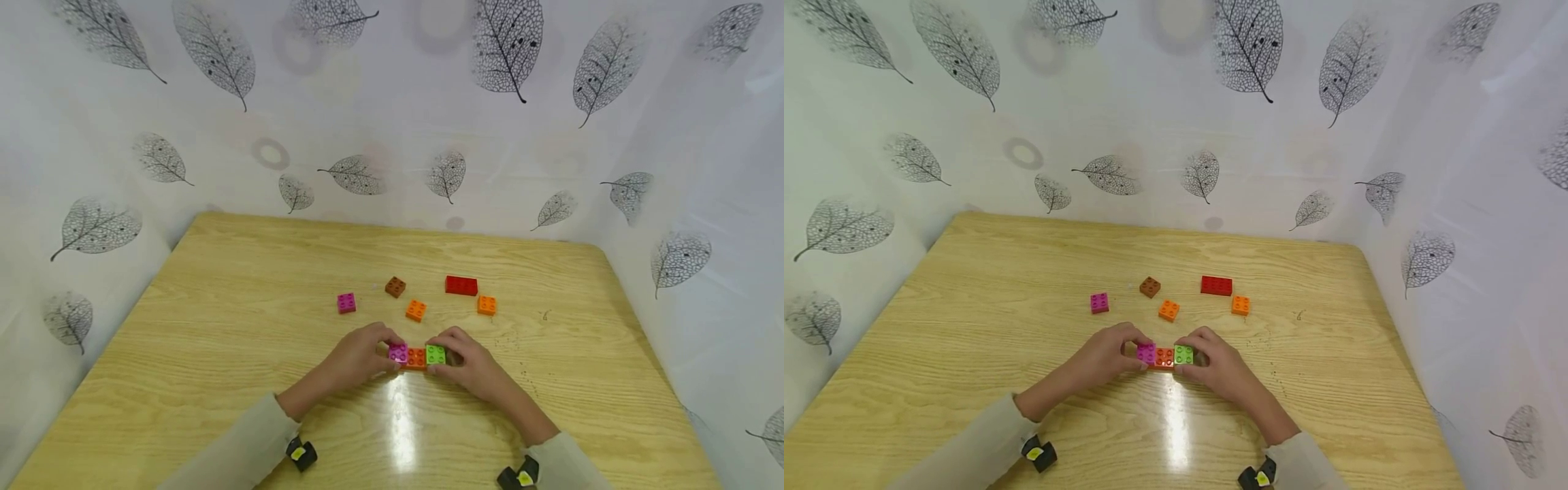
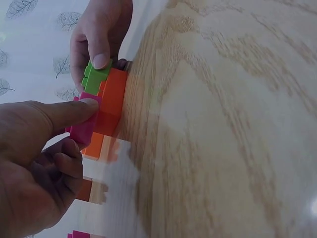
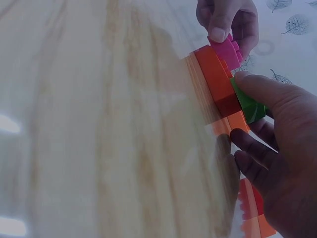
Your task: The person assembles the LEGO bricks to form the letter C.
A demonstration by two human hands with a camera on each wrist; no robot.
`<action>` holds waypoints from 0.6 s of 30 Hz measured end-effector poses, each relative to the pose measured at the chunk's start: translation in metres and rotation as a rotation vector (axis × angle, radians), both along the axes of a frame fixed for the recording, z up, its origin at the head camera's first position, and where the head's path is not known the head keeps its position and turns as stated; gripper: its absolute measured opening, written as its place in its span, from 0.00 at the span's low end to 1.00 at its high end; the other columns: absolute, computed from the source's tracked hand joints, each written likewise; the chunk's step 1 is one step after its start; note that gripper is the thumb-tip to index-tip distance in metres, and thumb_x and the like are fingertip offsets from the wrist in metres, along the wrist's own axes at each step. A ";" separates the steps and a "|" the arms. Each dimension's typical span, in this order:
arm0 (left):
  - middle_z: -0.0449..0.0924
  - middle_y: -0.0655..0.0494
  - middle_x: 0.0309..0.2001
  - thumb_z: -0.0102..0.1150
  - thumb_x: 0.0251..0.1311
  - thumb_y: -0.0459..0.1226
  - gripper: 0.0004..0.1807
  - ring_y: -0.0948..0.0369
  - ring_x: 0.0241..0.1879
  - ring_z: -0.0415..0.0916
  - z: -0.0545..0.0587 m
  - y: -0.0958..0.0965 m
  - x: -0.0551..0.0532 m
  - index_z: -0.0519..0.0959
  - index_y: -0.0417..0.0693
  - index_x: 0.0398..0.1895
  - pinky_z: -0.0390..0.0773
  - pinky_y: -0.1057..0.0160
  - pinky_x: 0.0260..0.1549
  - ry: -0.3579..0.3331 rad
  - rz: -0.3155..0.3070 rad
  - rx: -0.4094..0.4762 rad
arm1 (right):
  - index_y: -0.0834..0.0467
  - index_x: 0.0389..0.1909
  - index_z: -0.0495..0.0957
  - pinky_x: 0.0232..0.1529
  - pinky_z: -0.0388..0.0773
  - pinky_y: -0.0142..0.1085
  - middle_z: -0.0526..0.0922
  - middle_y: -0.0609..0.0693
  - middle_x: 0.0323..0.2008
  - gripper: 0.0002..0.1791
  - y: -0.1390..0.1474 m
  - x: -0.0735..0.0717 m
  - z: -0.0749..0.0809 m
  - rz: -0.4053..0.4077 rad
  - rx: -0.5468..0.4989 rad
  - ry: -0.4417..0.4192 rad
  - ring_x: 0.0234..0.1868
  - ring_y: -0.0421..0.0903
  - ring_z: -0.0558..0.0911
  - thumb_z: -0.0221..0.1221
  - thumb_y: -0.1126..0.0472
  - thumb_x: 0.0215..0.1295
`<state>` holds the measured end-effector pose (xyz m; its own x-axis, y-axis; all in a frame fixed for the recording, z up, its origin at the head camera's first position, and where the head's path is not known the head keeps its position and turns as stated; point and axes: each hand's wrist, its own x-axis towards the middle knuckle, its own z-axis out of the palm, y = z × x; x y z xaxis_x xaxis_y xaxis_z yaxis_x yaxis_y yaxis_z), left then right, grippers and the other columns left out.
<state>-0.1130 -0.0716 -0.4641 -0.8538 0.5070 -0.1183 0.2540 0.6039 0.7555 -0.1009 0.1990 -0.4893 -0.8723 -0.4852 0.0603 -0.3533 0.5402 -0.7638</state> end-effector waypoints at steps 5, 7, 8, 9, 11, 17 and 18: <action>0.79 0.66 0.45 0.72 0.58 0.41 0.16 0.61 0.50 0.79 0.002 0.001 0.001 0.83 0.56 0.50 0.79 0.58 0.48 -0.011 0.015 -0.005 | 0.47 0.58 0.80 0.38 0.69 0.33 0.76 0.40 0.51 0.22 0.001 -0.001 0.000 -0.003 -0.001 -0.010 0.41 0.41 0.70 0.67 0.47 0.65; 0.80 0.65 0.46 0.72 0.58 0.42 0.16 0.61 0.50 0.79 0.001 0.001 0.000 0.83 0.57 0.50 0.79 0.57 0.49 -0.012 0.022 -0.013 | 0.48 0.58 0.80 0.38 0.69 0.33 0.76 0.40 0.51 0.23 0.000 -0.001 0.000 -0.003 -0.003 -0.008 0.41 0.41 0.71 0.67 0.47 0.65; 0.80 0.65 0.47 0.72 0.58 0.43 0.16 0.61 0.50 0.79 0.001 0.001 0.000 0.83 0.58 0.50 0.79 0.56 0.48 -0.007 0.024 -0.021 | 0.48 0.58 0.80 0.38 0.69 0.33 0.76 0.40 0.51 0.22 0.000 -0.001 0.000 -0.003 -0.003 -0.007 0.41 0.41 0.71 0.67 0.47 0.65; 0.80 0.65 0.48 0.72 0.59 0.43 0.16 0.60 0.50 0.78 0.001 0.001 0.001 0.82 0.58 0.50 0.79 0.55 0.48 -0.005 0.029 -0.028 | 0.48 0.58 0.80 0.38 0.69 0.33 0.76 0.40 0.51 0.23 0.000 -0.002 0.000 -0.002 -0.003 -0.006 0.41 0.41 0.71 0.67 0.47 0.65; 0.80 0.65 0.51 0.70 0.60 0.45 0.16 0.62 0.49 0.78 -0.001 0.000 0.001 0.81 0.60 0.51 0.78 0.55 0.46 0.002 0.036 -0.049 | 0.48 0.58 0.80 0.38 0.69 0.33 0.76 0.40 0.51 0.22 0.000 -0.002 0.000 0.001 -0.004 -0.002 0.41 0.41 0.71 0.67 0.47 0.65; 0.78 0.68 0.53 0.66 0.64 0.49 0.18 0.65 0.40 0.73 -0.007 0.000 0.005 0.78 0.64 0.55 0.72 0.60 0.39 -0.009 0.047 -0.053 | 0.49 0.57 0.81 0.37 0.69 0.32 0.76 0.40 0.49 0.22 -0.001 -0.001 0.001 -0.007 -0.008 -0.006 0.40 0.42 0.71 0.68 0.48 0.64; 0.78 0.68 0.53 0.66 0.64 0.48 0.18 0.65 0.40 0.73 -0.007 0.000 0.005 0.78 0.64 0.56 0.72 0.60 0.39 -0.012 0.047 -0.044 | 0.49 0.57 0.81 0.37 0.69 0.32 0.76 0.40 0.49 0.23 -0.001 -0.001 0.001 -0.009 -0.007 -0.008 0.41 0.42 0.71 0.68 0.48 0.63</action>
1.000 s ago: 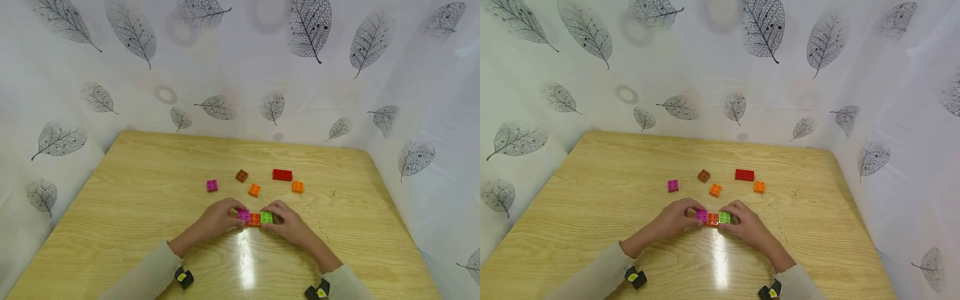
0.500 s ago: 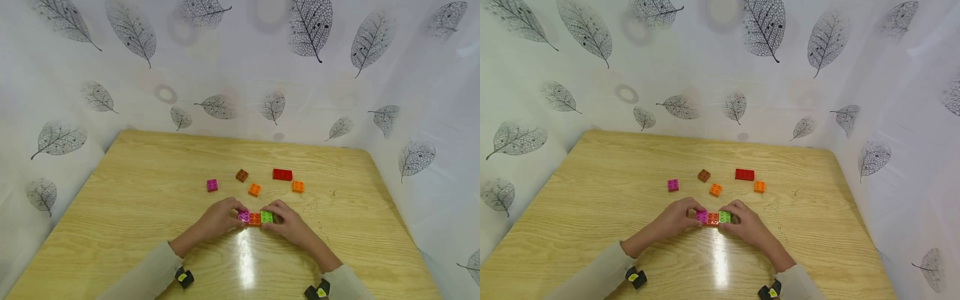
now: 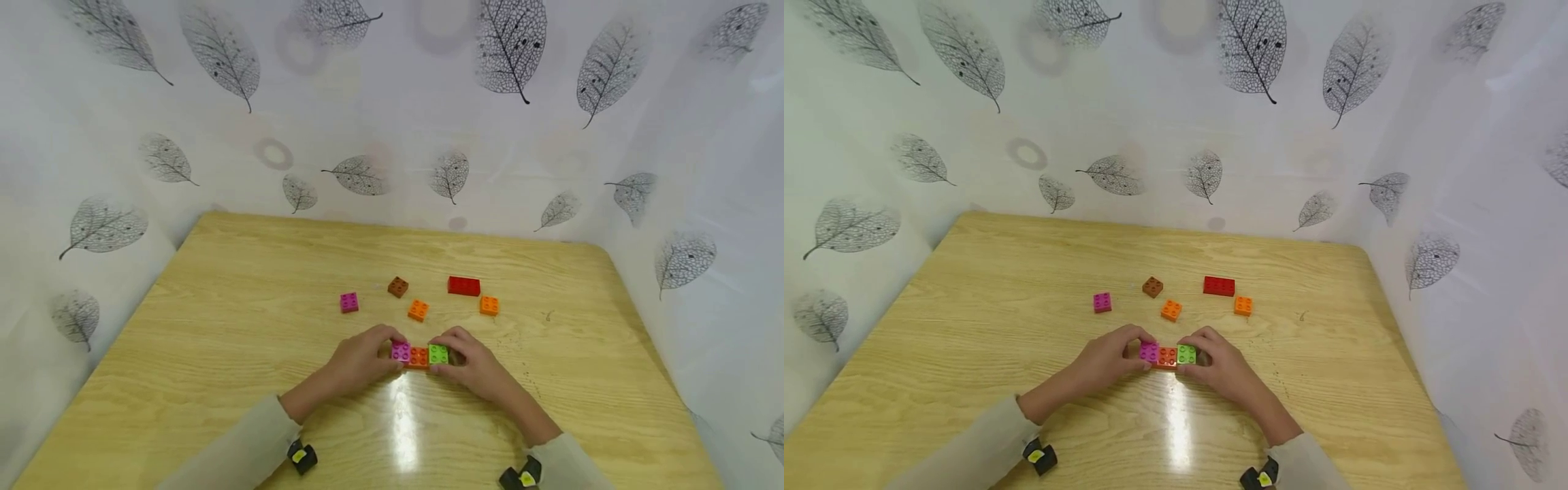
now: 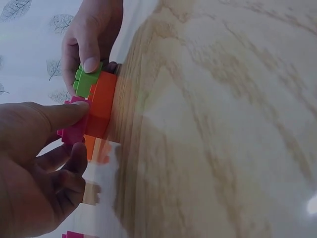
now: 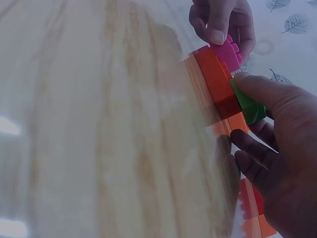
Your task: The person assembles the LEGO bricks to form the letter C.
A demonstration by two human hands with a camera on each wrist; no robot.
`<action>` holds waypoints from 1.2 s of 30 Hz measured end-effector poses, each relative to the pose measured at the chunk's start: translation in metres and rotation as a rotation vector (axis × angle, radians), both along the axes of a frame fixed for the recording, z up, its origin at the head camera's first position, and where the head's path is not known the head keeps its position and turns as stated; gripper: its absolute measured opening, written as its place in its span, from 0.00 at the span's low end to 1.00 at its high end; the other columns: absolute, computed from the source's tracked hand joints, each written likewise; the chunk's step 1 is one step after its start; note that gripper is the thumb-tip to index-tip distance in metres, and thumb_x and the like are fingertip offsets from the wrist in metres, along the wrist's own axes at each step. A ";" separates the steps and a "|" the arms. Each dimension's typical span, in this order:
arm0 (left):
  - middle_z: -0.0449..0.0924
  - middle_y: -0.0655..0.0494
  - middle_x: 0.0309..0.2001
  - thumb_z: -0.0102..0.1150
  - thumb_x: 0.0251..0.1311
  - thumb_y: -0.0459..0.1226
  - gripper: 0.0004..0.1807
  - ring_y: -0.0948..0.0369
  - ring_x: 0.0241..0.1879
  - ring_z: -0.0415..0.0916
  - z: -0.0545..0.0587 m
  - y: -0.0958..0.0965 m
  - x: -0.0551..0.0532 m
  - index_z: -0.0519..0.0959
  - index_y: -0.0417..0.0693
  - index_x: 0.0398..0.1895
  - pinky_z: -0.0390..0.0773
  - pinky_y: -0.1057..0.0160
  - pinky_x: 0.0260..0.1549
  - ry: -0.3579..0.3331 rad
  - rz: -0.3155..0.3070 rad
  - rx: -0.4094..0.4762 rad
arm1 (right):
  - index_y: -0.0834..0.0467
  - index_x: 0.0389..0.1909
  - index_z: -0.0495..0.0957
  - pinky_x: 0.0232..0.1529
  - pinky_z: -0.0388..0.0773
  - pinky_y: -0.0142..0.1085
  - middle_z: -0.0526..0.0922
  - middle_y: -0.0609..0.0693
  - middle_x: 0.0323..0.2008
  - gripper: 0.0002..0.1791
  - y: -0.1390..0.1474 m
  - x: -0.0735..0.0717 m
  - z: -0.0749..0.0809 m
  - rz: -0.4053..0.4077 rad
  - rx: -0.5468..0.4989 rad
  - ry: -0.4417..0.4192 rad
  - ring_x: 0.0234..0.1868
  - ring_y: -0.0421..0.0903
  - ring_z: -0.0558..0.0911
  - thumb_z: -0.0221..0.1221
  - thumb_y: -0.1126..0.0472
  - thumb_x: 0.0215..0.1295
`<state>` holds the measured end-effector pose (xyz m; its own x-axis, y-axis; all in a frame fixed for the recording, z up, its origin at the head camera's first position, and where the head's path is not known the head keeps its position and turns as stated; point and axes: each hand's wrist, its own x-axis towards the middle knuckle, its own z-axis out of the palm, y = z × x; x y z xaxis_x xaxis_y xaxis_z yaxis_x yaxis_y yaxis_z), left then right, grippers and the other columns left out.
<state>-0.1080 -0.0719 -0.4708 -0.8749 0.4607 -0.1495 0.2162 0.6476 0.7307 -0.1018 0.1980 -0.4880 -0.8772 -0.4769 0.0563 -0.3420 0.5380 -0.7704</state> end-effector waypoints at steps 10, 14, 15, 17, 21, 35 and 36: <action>0.76 0.66 0.55 0.65 0.65 0.50 0.24 0.63 0.39 0.73 0.002 -0.006 -0.007 0.76 0.63 0.64 0.75 0.62 0.37 -0.054 -0.023 0.067 | 0.48 0.58 0.80 0.37 0.68 0.32 0.75 0.40 0.49 0.23 0.002 0.000 -0.001 -0.011 0.011 -0.015 0.40 0.41 0.70 0.67 0.46 0.64; 0.76 0.64 0.58 0.63 0.67 0.50 0.23 0.61 0.34 0.75 0.006 -0.017 -0.015 0.75 0.64 0.65 0.77 0.62 0.31 -0.060 0.017 0.113 | 0.47 0.58 0.80 0.36 0.69 0.32 0.76 0.40 0.49 0.23 0.002 0.000 -0.001 -0.008 0.009 -0.014 0.39 0.41 0.70 0.67 0.46 0.64; 0.76 0.63 0.58 0.62 0.68 0.50 0.23 0.60 0.33 0.75 0.007 -0.020 -0.018 0.75 0.64 0.65 0.77 0.61 0.29 -0.059 0.032 0.125 | 0.47 0.58 0.80 0.36 0.69 0.32 0.76 0.40 0.49 0.23 0.002 0.000 -0.001 -0.008 0.010 -0.014 0.39 0.41 0.70 0.67 0.46 0.64; 0.77 0.63 0.55 0.61 0.68 0.51 0.23 0.59 0.32 0.75 0.007 -0.028 -0.025 0.75 0.64 0.65 0.77 0.60 0.28 -0.046 0.062 0.141 | 0.47 0.58 0.80 0.36 0.69 0.32 0.76 0.40 0.49 0.23 0.002 0.000 -0.001 -0.011 0.009 -0.013 0.39 0.41 0.70 0.67 0.46 0.64; 0.76 0.60 0.54 0.60 0.69 0.51 0.23 0.59 0.39 0.73 0.003 -0.044 -0.039 0.76 0.61 0.65 0.76 0.59 0.36 0.003 0.131 0.145 | 0.47 0.58 0.80 0.35 0.68 0.32 0.75 0.40 0.48 0.23 0.001 0.001 -0.002 -0.008 0.011 -0.013 0.39 0.40 0.69 0.67 0.46 0.64; 0.73 0.47 0.65 0.63 0.67 0.43 0.25 0.51 0.50 0.75 -0.003 -0.075 -0.070 0.75 0.49 0.65 0.75 0.50 0.51 0.036 0.220 0.083 | 0.47 0.58 0.80 0.36 0.68 0.32 0.75 0.40 0.49 0.23 0.001 0.002 -0.001 -0.019 0.010 -0.015 0.39 0.41 0.69 0.68 0.46 0.64; 0.73 0.45 0.65 0.63 0.67 0.43 0.25 0.50 0.53 0.75 -0.006 -0.076 -0.072 0.75 0.48 0.65 0.74 0.47 0.55 0.034 0.215 0.075 | 0.47 0.58 0.80 0.36 0.68 0.32 0.75 0.40 0.49 0.23 0.001 0.002 -0.001 -0.020 0.010 -0.018 0.39 0.41 0.69 0.68 0.46 0.64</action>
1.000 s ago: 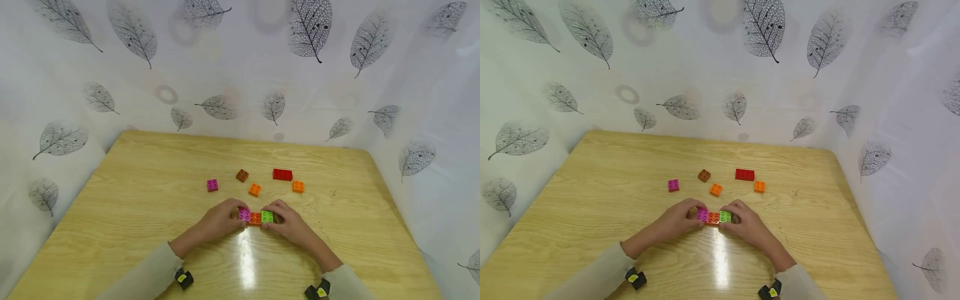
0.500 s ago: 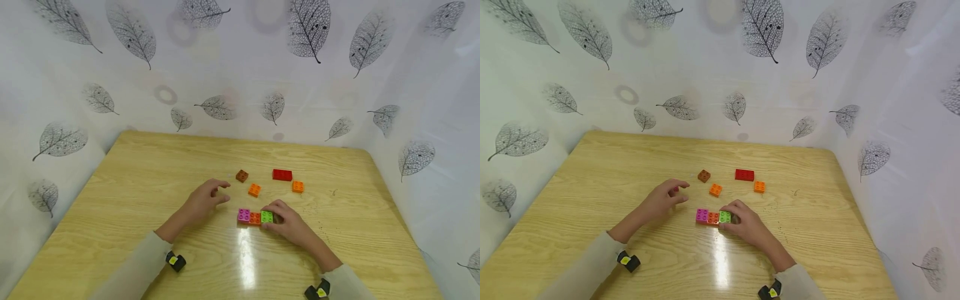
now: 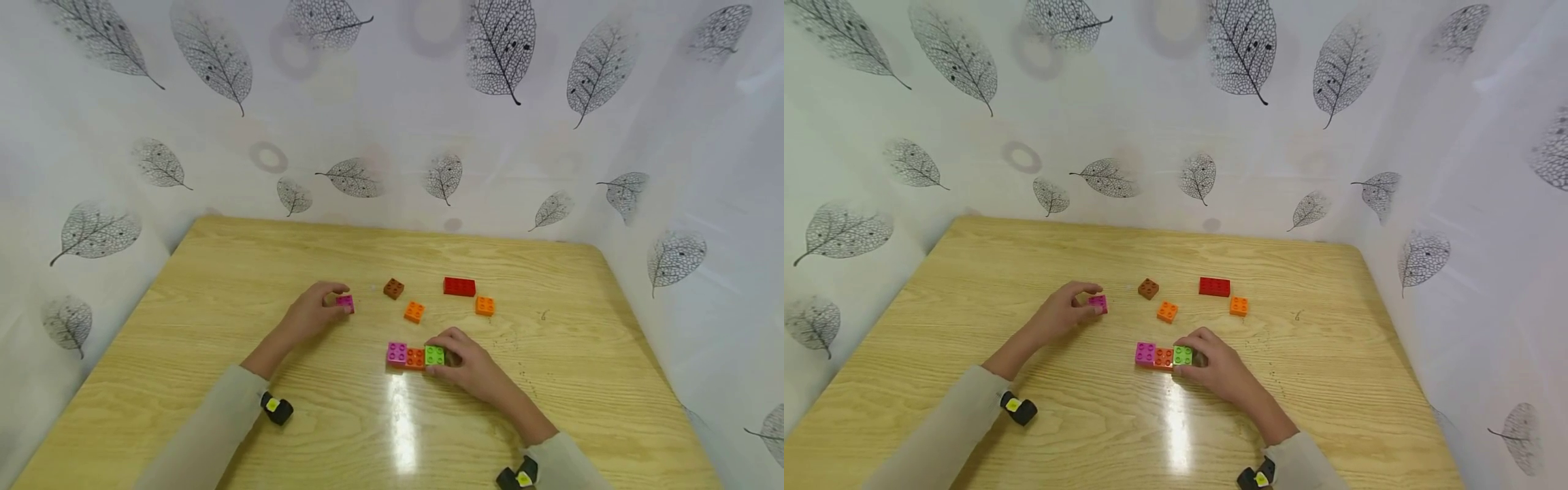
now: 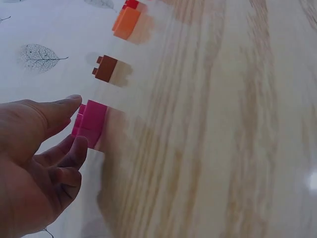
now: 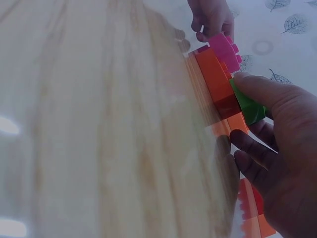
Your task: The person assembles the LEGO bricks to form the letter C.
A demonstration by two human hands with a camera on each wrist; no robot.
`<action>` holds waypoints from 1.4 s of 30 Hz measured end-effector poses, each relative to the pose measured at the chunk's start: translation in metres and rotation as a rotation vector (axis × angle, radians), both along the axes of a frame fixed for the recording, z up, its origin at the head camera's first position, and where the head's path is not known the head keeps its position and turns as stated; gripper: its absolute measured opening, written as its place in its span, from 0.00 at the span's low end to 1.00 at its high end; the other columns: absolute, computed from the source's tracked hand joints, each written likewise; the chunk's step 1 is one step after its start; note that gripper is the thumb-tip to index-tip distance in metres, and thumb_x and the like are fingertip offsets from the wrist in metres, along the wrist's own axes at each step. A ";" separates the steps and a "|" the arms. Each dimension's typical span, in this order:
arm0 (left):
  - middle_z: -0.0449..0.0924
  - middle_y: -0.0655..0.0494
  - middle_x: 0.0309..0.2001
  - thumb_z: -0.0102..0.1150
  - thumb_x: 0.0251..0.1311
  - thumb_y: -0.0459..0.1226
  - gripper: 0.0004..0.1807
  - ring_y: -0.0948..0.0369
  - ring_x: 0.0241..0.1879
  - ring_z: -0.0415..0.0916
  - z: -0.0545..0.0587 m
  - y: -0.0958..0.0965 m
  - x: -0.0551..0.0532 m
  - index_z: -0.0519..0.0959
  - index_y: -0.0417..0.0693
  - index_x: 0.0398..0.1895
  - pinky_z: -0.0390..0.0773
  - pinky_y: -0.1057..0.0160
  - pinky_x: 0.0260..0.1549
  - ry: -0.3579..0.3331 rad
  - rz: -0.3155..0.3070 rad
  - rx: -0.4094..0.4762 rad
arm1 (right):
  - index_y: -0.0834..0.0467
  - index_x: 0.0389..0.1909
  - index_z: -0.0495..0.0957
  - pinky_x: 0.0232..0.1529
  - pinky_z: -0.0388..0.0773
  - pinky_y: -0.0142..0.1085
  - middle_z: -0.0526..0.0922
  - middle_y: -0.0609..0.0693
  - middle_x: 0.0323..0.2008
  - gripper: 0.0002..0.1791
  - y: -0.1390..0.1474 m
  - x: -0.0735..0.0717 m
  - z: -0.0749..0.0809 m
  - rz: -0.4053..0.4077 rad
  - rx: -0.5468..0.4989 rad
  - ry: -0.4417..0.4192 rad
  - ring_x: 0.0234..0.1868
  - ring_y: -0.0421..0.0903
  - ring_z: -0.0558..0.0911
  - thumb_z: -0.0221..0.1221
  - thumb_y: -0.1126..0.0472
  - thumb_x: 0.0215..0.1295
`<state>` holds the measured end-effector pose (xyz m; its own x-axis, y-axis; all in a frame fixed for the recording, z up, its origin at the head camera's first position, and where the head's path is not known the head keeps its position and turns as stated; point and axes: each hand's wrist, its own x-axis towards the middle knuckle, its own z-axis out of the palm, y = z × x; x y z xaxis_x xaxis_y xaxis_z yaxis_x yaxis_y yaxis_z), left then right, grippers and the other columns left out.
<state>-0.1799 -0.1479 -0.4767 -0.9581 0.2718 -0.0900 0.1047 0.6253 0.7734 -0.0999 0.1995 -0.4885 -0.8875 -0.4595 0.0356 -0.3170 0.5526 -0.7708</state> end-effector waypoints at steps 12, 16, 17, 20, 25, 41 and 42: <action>0.74 0.41 0.64 0.64 0.66 0.41 0.24 0.44 0.63 0.71 -0.012 -0.003 -0.005 0.76 0.45 0.64 0.71 0.41 0.62 -0.006 -0.022 0.003 | 0.48 0.57 0.80 0.36 0.68 0.32 0.76 0.40 0.49 0.23 -0.001 0.000 0.001 0.000 0.003 0.000 0.39 0.41 0.69 0.69 0.48 0.63; 0.75 0.41 0.64 0.64 0.66 0.42 0.24 0.43 0.64 0.71 -0.012 -0.002 -0.003 0.76 0.45 0.64 0.70 0.40 0.62 -0.004 -0.019 0.009 | 0.47 0.57 0.80 0.36 0.68 0.32 0.76 0.40 0.49 0.23 -0.001 0.000 0.001 -0.004 0.010 0.001 0.39 0.41 0.69 0.69 0.47 0.63; 0.75 0.42 0.64 0.65 0.66 0.42 0.24 0.43 0.64 0.71 -0.011 -0.001 -0.002 0.77 0.46 0.63 0.70 0.41 0.62 -0.007 -0.018 0.013 | 0.47 0.57 0.80 0.36 0.68 0.32 0.76 0.40 0.49 0.23 -0.001 0.001 0.001 -0.006 0.011 0.001 0.39 0.41 0.69 0.69 0.47 0.63; 0.75 0.45 0.63 0.65 0.66 0.44 0.23 0.47 0.61 0.74 -0.008 0.003 0.001 0.78 0.49 0.63 0.73 0.44 0.60 -0.014 -0.022 0.022 | 0.47 0.57 0.80 0.36 0.68 0.32 0.76 0.39 0.49 0.23 -0.001 0.001 0.001 -0.009 0.011 0.002 0.39 0.41 0.69 0.69 0.47 0.63; 0.76 0.50 0.61 0.66 0.65 0.45 0.22 0.55 0.44 0.76 0.002 0.013 0.009 0.78 0.53 0.62 0.78 0.55 0.41 -0.031 -0.046 0.039 | 0.47 0.58 0.80 0.36 0.68 0.32 0.75 0.40 0.49 0.23 0.000 0.000 0.000 -0.006 0.007 0.003 0.39 0.41 0.69 0.68 0.47 0.63; 0.78 0.63 0.53 0.66 0.65 0.44 0.19 0.63 0.34 0.72 0.031 0.056 0.053 0.80 0.58 0.58 0.75 0.64 0.33 0.001 -0.245 0.042 | 0.47 0.58 0.80 0.36 0.69 0.32 0.75 0.40 0.49 0.23 0.000 -0.001 -0.001 -0.001 0.010 -0.002 0.39 0.41 0.70 0.68 0.47 0.64; 0.78 0.63 0.52 0.67 0.65 0.44 0.18 0.63 0.34 0.72 0.031 0.058 0.055 0.80 0.58 0.58 0.75 0.64 0.32 0.008 -0.252 0.037 | 0.47 0.58 0.80 0.36 0.69 0.32 0.75 0.40 0.49 0.22 0.000 -0.001 -0.001 -0.001 0.010 -0.002 0.39 0.41 0.70 0.68 0.47 0.64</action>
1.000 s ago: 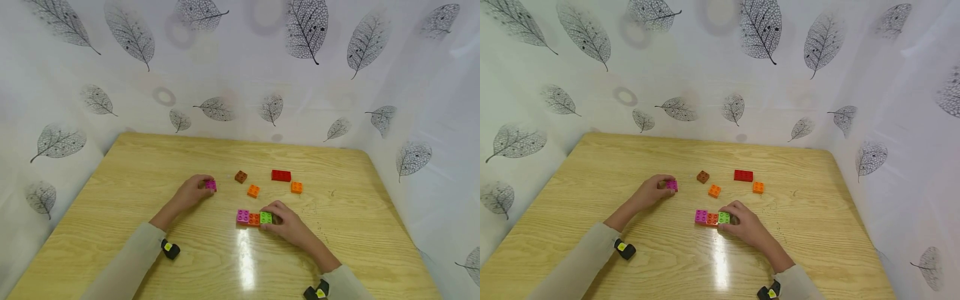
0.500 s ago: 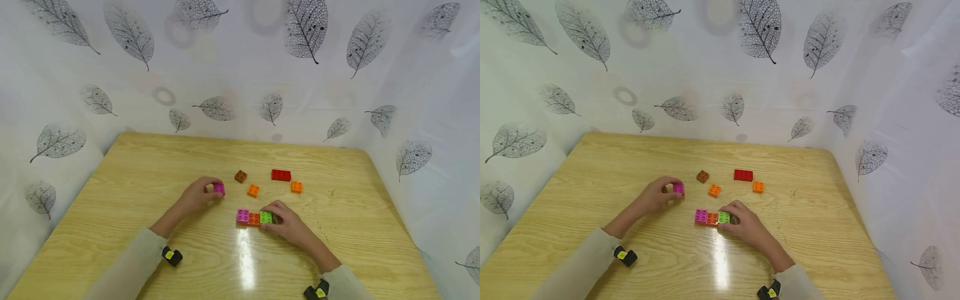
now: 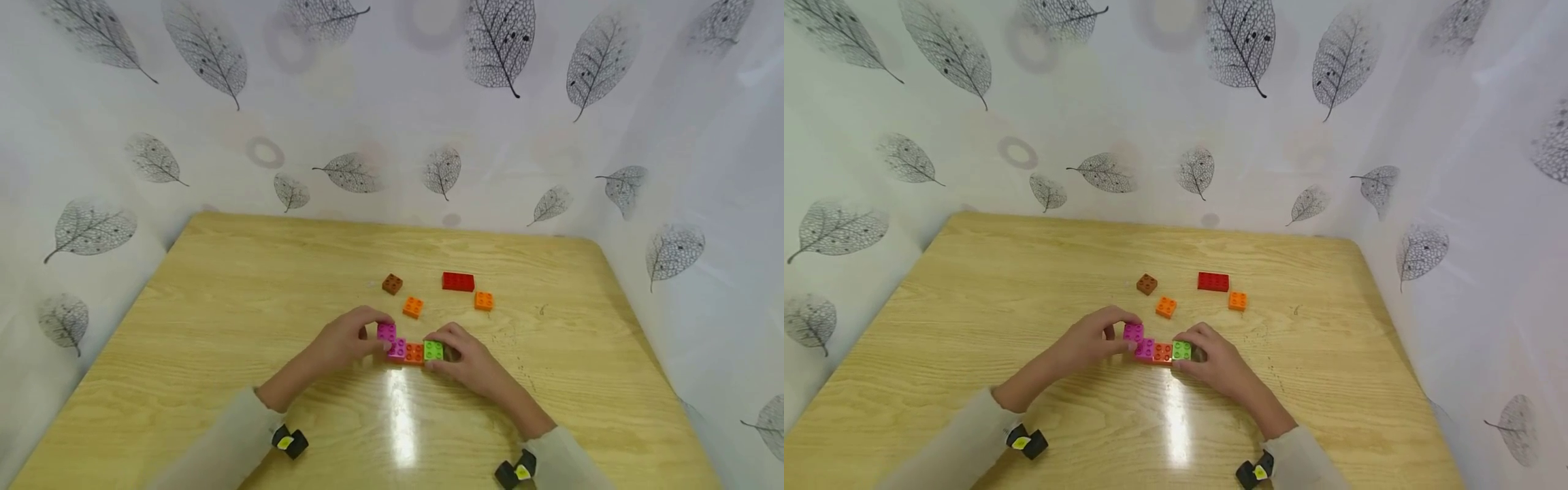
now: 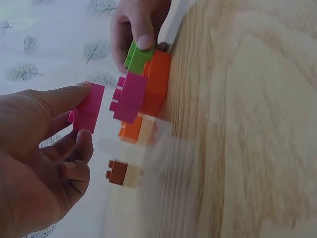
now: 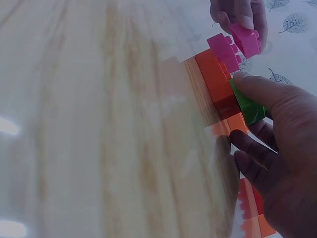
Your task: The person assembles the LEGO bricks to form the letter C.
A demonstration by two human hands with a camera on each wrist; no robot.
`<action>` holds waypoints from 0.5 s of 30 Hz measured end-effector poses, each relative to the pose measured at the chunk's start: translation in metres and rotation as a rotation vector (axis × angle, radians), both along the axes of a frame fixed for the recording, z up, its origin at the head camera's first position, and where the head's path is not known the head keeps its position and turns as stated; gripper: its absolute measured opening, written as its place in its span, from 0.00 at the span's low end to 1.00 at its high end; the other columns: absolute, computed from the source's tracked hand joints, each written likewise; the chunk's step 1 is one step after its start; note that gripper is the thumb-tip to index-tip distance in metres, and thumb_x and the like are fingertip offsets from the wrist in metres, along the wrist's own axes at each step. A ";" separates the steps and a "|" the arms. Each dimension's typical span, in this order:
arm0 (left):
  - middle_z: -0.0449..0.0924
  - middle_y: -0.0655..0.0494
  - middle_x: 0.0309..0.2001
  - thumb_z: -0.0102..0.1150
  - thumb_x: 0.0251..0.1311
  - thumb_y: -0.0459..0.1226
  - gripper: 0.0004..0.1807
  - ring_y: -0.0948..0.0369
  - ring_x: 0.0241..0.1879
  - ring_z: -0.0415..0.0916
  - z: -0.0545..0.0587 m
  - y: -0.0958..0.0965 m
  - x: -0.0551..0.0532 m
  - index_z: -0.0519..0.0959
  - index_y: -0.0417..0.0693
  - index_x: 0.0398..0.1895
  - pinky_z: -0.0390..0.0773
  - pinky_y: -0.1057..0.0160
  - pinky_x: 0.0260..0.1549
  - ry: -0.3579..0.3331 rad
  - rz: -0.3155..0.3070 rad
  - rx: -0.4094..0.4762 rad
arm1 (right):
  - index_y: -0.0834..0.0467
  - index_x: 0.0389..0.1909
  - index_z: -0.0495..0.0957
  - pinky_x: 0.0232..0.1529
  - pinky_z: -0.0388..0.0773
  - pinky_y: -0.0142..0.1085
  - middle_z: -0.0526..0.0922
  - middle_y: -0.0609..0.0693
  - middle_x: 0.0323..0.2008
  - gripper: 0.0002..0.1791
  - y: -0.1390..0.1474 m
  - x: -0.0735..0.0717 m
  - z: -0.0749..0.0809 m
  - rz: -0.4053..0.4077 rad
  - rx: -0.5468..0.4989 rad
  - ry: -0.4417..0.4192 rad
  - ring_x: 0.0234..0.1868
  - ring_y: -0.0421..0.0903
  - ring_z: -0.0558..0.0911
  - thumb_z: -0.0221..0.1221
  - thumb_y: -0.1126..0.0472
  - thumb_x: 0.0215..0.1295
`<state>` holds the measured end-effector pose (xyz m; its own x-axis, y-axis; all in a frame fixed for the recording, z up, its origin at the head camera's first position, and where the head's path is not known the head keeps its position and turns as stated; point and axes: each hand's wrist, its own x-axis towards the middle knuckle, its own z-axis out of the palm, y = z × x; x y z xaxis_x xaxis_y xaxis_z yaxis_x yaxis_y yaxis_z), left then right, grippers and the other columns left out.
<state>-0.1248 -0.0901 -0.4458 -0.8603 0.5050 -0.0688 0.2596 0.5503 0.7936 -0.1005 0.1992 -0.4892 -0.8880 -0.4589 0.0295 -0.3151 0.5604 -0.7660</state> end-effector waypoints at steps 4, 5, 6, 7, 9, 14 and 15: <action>0.78 0.67 0.50 0.67 0.64 0.45 0.18 0.64 0.34 0.72 -0.001 0.004 0.006 0.80 0.61 0.57 0.75 0.64 0.32 0.002 -0.014 -0.027 | 0.46 0.57 0.80 0.37 0.69 0.32 0.75 0.40 0.49 0.22 0.000 -0.001 0.001 0.002 -0.001 0.004 0.39 0.42 0.70 0.68 0.48 0.64; 0.78 0.68 0.50 0.67 0.64 0.46 0.18 0.65 0.34 0.72 -0.001 0.004 0.007 0.80 0.62 0.57 0.75 0.64 0.32 -0.005 -0.016 -0.033 | 0.46 0.57 0.80 0.36 0.69 0.32 0.75 0.40 0.49 0.22 0.000 -0.001 0.002 0.001 0.000 0.004 0.39 0.42 0.70 0.69 0.49 0.63; 0.78 0.68 0.50 0.66 0.65 0.46 0.18 0.64 0.34 0.72 -0.001 0.004 0.008 0.80 0.62 0.57 0.76 0.64 0.32 -0.010 -0.019 -0.034 | 0.46 0.57 0.80 0.36 0.69 0.32 0.75 0.40 0.48 0.22 0.000 -0.001 0.002 0.000 0.001 0.003 0.39 0.42 0.70 0.69 0.49 0.63; 0.78 0.69 0.50 0.66 0.65 0.47 0.18 0.65 0.35 0.72 -0.002 0.004 0.009 0.80 0.63 0.57 0.76 0.64 0.32 -0.019 -0.019 -0.039 | 0.46 0.57 0.80 0.36 0.69 0.32 0.75 0.40 0.48 0.22 0.000 -0.001 0.002 -0.001 0.002 0.004 0.38 0.42 0.70 0.69 0.49 0.63; 0.77 0.69 0.49 0.66 0.65 0.47 0.18 0.64 0.35 0.72 -0.002 0.004 0.010 0.80 0.63 0.57 0.75 0.64 0.32 -0.026 -0.020 -0.038 | 0.47 0.57 0.80 0.36 0.69 0.31 0.75 0.40 0.48 0.22 0.000 -0.001 0.003 -0.004 0.002 0.002 0.38 0.42 0.70 0.69 0.50 0.63; 0.77 0.69 0.50 0.66 0.65 0.48 0.17 0.64 0.35 0.72 -0.004 0.005 0.011 0.80 0.64 0.57 0.75 0.64 0.31 -0.046 -0.020 -0.021 | 0.47 0.57 0.80 0.37 0.69 0.31 0.75 0.40 0.48 0.22 0.000 0.000 0.002 0.000 0.006 0.003 0.39 0.42 0.70 0.69 0.49 0.63; 0.77 0.69 0.50 0.66 0.65 0.48 0.17 0.64 0.35 0.72 -0.004 0.006 0.011 0.80 0.64 0.56 0.75 0.64 0.31 -0.048 -0.021 -0.018 | 0.47 0.57 0.80 0.37 0.69 0.31 0.75 0.40 0.48 0.22 0.000 0.000 0.002 0.002 0.006 0.003 0.38 0.42 0.70 0.69 0.49 0.63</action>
<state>-0.1140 -0.0842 -0.4502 -0.8450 0.5214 -0.1189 0.2334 0.5596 0.7952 -0.1009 0.1997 -0.4874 -0.8869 -0.4610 0.0294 -0.3186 0.5643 -0.7616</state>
